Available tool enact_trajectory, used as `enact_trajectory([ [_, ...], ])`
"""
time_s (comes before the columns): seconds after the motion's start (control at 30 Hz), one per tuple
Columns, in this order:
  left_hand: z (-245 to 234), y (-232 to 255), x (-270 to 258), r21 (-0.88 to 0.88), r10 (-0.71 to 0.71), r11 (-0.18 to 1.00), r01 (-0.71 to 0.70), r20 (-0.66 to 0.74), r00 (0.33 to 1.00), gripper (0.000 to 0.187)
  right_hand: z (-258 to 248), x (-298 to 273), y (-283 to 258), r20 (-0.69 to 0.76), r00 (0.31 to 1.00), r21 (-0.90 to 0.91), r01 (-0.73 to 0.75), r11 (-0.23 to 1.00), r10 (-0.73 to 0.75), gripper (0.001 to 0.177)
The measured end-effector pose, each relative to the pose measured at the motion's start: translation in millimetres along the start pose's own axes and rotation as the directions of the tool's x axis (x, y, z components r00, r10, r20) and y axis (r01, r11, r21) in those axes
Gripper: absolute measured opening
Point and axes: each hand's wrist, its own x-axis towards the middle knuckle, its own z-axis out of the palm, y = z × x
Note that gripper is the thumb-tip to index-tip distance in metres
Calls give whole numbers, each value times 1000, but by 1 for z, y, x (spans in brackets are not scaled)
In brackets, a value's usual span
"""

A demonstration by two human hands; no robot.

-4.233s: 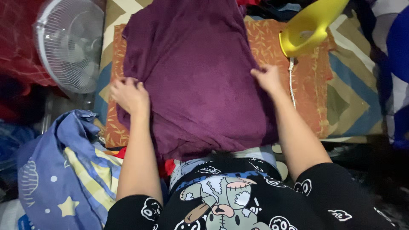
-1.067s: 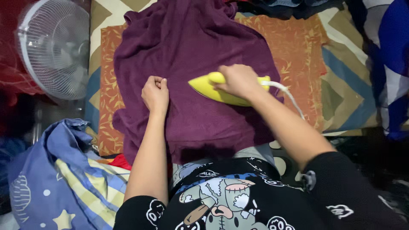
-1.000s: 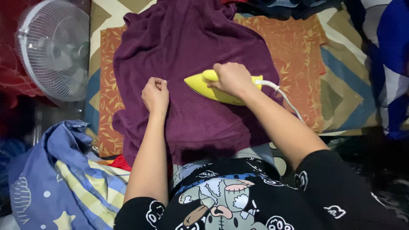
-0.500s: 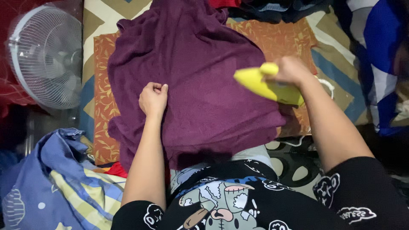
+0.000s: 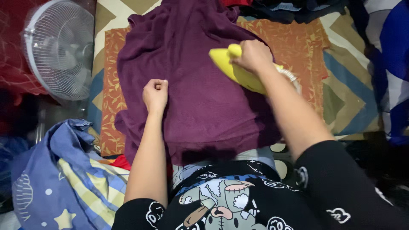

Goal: The person irons a purple cloth on a patterned mat using a yellow iron. They repeatedly smooth the fabric, adjust its position, and iron different sections to remove wrinkles.

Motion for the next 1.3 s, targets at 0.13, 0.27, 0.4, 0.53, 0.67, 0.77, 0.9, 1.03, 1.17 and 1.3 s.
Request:
enact_trajectory([
  [0.13,-37,-14,-4,379,378,887,-262,-275,884,32,-16,-22,10,279,930,-21,253,967,-237,50],
  [0.27,-56,-21,-1,727,485,684,-54,-398,779,117,-17,-33,-14,301,900,-45,344,938,-315,51],
  [0.4,-42,-15,-4,453,-29,889,68,-93,995,88,14,-35,-90,138,934,14,330,944,-329,49],
  [0.53,-40,-11,-10,427,-17,904,32,-40,999,74,30,-26,-123,127,957,57,255,965,-261,49],
  [0.67,-50,-9,-11,420,62,907,-37,-46,997,72,21,-13,-81,105,977,40,182,982,-186,53],
  [0.77,-55,-1,-12,409,-17,912,21,-13,1000,75,3,-13,-26,170,970,-36,179,983,-171,59],
  [0.9,-45,22,-11,469,308,856,-216,-129,943,76,-13,-26,39,182,982,-40,62,997,-54,60],
  [1.03,-1,60,11,499,644,699,-512,-130,754,42,-4,-30,55,217,976,-98,37,994,-15,63],
  [1.17,76,97,36,126,641,737,-664,180,746,33,-4,-35,64,320,927,61,187,980,-197,58],
  [1.3,147,117,49,167,617,694,-700,364,698,39,-9,-40,69,340,922,214,112,970,-182,54],
])
